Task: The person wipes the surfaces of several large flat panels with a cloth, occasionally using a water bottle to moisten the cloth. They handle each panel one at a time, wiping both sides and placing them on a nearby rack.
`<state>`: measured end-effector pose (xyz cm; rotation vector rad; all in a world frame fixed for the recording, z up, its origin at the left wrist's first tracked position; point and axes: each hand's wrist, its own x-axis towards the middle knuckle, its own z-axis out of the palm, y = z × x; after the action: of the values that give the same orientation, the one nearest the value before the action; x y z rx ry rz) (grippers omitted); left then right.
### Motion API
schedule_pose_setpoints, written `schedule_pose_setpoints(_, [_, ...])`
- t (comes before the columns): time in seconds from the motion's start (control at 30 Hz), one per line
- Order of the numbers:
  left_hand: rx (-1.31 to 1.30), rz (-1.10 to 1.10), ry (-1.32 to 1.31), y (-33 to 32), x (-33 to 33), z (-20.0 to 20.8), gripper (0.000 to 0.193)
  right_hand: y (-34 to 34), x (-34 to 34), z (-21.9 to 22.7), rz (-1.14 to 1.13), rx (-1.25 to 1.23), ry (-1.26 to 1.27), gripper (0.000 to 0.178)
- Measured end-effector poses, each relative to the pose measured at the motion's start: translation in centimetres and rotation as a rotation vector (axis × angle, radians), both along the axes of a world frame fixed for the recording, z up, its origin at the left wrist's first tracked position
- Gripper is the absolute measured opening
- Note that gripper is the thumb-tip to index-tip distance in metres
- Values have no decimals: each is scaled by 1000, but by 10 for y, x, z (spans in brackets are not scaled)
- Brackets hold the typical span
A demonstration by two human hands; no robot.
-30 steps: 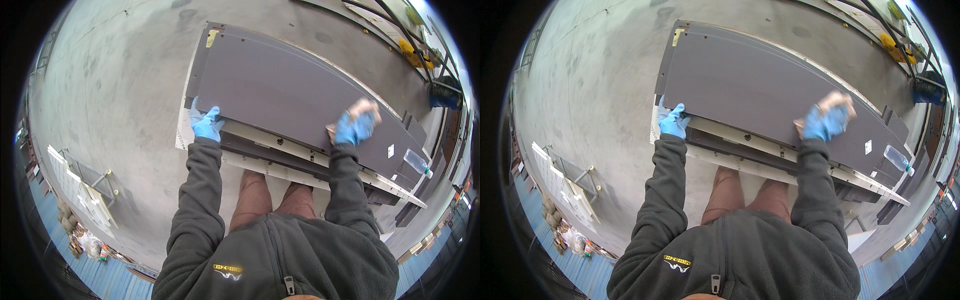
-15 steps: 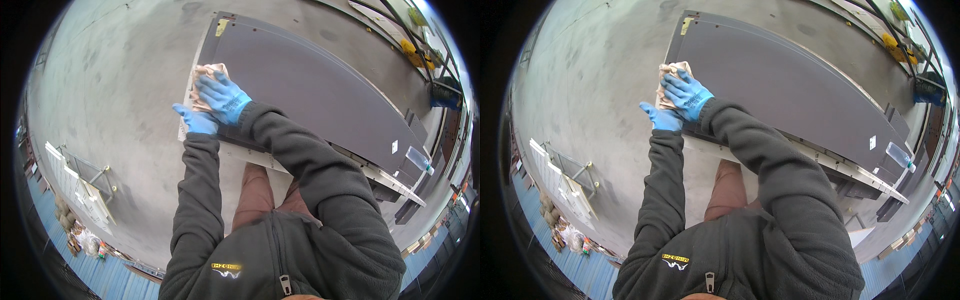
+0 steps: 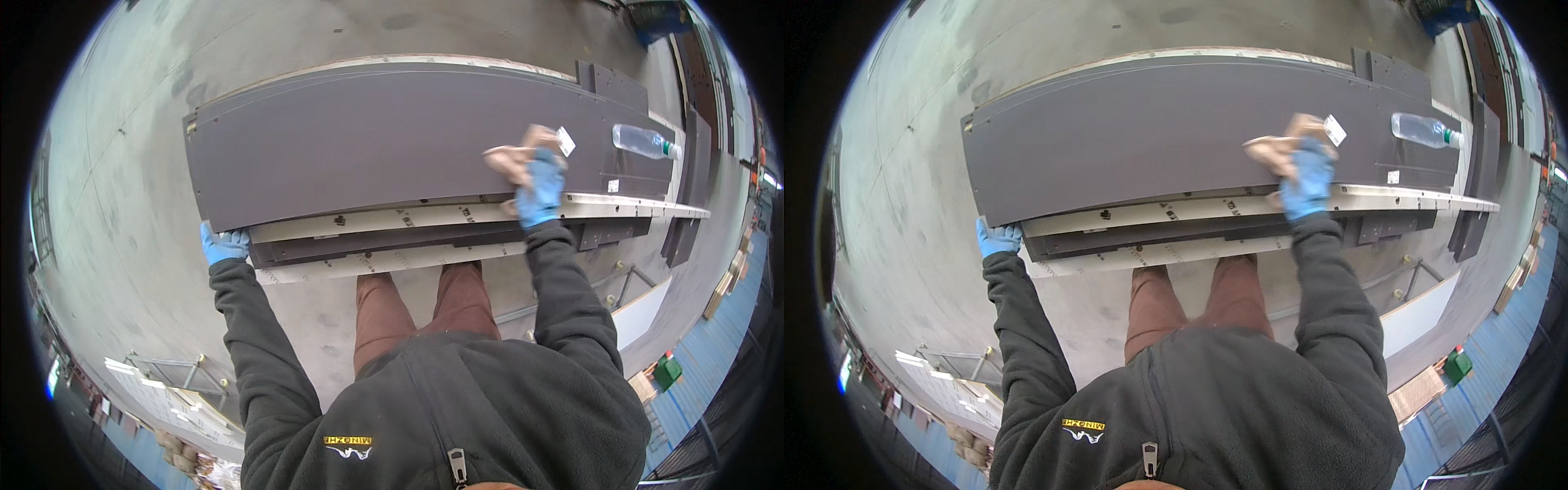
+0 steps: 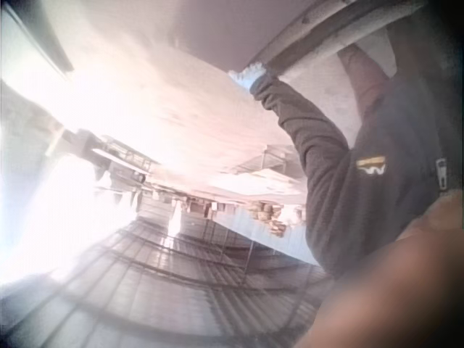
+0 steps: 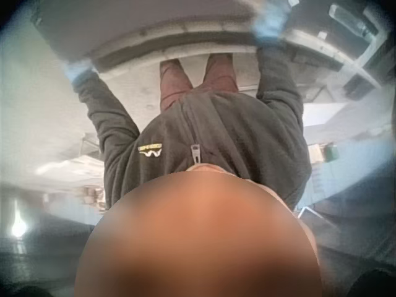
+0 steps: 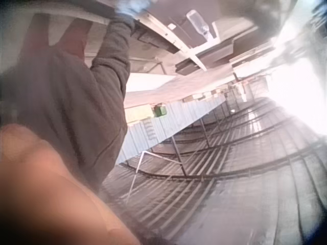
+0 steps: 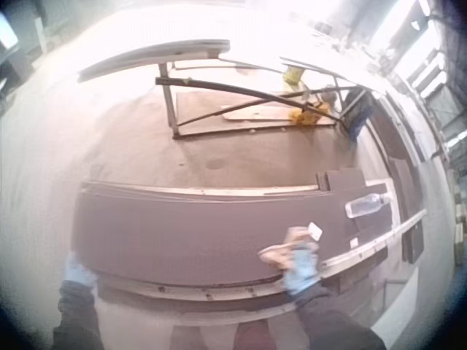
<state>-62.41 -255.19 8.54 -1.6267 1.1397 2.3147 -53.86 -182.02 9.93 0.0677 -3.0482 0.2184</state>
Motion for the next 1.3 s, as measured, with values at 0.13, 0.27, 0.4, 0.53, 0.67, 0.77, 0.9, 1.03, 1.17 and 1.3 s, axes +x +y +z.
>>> schedule_pose_setpoints(0.13, [-96,0,-1,2,-10,0,71,221,92,-46,-722,-204,220,29])
schedule_pose_setpoints(0.27, [-73,-22,-86,8,-10,12,75,315,136,-20,-1451,-636,276,36])
schedule_pose_setpoints(0.4, [-77,-18,-95,20,-11,23,110,245,65,8,-985,-772,474,47])
schedule_pose_setpoints(0.53, [15,30,1,22,-2,36,111,101,-63,-17,-260,-135,79,68])
schedule_pose_setpoints(0.67, [191,-113,186,11,10,40,107,-54,-136,16,-340,264,275,59])
schedule_pose_setpoints(0.77, [292,-124,276,3,18,36,107,-190,-184,50,-43,265,233,51])
schedule_pose_setpoints(0.9, [384,-98,405,-1,23,34,110,-380,-221,43,279,103,286,55])
schedule_pose_setpoints(1.03, [322,-82,464,5,27,35,119,-520,-225,28,497,-38,97,69])
schedule_pose_setpoints(1.17, [328,1,431,7,30,31,120,-610,-208,37,763,-9,-16,74])
schedule_pose_setpoints(1.3, [268,76,449,5,31,23,124,-636,-166,34,991,-53,105,54])
